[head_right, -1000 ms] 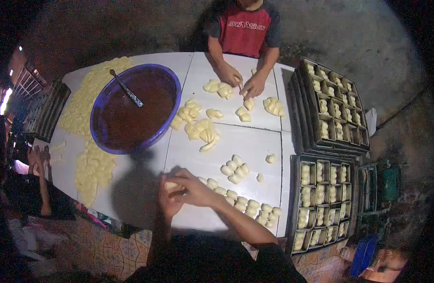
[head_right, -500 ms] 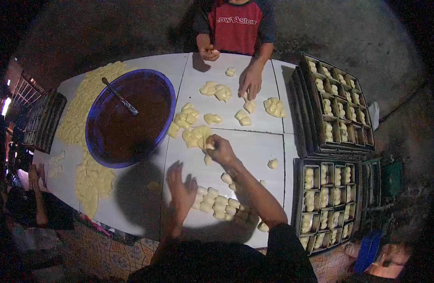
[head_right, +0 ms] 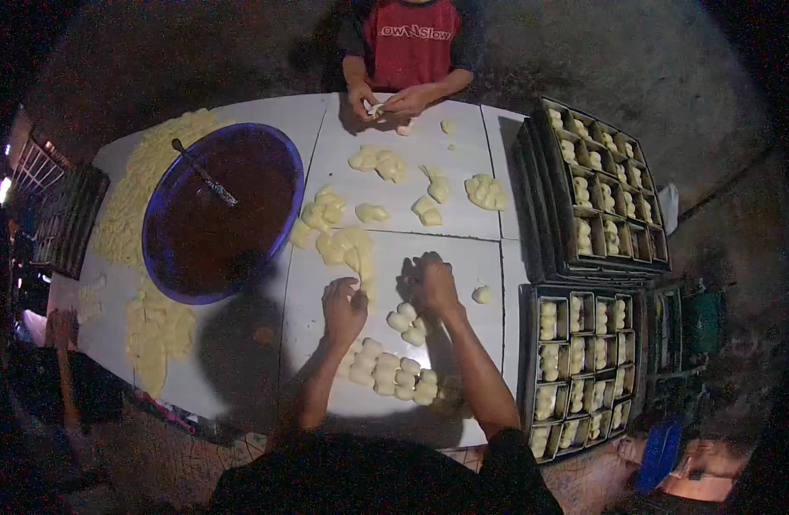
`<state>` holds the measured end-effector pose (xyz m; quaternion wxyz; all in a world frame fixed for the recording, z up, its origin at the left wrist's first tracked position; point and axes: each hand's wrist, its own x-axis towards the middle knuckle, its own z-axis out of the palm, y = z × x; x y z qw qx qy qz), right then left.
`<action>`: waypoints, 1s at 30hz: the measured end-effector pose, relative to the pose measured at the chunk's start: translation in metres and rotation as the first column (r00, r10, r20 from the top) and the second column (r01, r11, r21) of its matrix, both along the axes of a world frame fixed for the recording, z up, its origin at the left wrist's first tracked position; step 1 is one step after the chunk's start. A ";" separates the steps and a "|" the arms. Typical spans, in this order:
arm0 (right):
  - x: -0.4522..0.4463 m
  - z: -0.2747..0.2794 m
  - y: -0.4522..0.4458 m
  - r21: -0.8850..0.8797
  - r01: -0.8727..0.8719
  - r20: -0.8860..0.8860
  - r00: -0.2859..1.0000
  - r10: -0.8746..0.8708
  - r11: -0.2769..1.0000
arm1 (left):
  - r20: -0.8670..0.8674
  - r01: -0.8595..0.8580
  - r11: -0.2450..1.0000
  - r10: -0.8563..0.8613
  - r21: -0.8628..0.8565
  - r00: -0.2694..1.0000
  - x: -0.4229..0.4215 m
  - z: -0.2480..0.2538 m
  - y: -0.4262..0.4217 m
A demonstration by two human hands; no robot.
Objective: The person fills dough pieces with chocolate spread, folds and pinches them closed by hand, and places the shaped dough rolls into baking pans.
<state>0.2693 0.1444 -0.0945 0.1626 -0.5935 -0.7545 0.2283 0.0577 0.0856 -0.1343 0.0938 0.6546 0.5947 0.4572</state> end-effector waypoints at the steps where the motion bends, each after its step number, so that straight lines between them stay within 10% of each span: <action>1: -0.013 -0.003 -0.006 0.176 0.064 -0.048 0.997 -0.056 0.982 | 0.040 -0.013 0.998 0.016 -0.064 0.999 0.002 0.015 -0.004; 8: -0.106 -0.014 -0.020 0.102 0.068 0.115 0.990 -0.080 0.992 | 0.071 0.042 0.990 -0.033 -0.137 0.997 -0.019 0.007 -0.003; 12: -0.120 0.025 -0.065 -0.336 0.005 -0.360 0.923 -0.133 0.942 | -0.066 0.246 0.961 -0.256 -0.129 0.964 -0.040 0.021 -0.002; 18: -0.070 0.047 -0.075 -0.187 -0.596 -0.905 0.414 0.099 0.781 | -0.010 0.073 0.996 -0.073 0.045 0.997 -0.028 0.008 0.003; 20: -0.062 0.064 -0.055 -0.390 -0.383 -0.750 0.660 -0.047 0.837 | 0.110 -0.073 0.996 0.067 0.045 0.992 -0.024 -0.001 0.008; 23: -0.056 0.031 -0.021 -0.065 -0.102 -0.119 0.988 0.094 0.993 | 0.027 -0.203 0.974 0.201 0.101 0.979 -0.027 -0.004 0.008; 26: -0.071 0.039 0.016 -0.127 0.093 -0.470 0.871 -0.142 0.988 | -0.114 -0.125 0.987 0.137 0.103 0.984 -0.022 0.007 0.017; 30: -0.096 -0.035 0.070 0.249 -0.013 -0.339 0.936 0.100 0.969 | -0.303 0.052 0.994 -0.080 -0.099 0.950 -0.012 0.016 0.038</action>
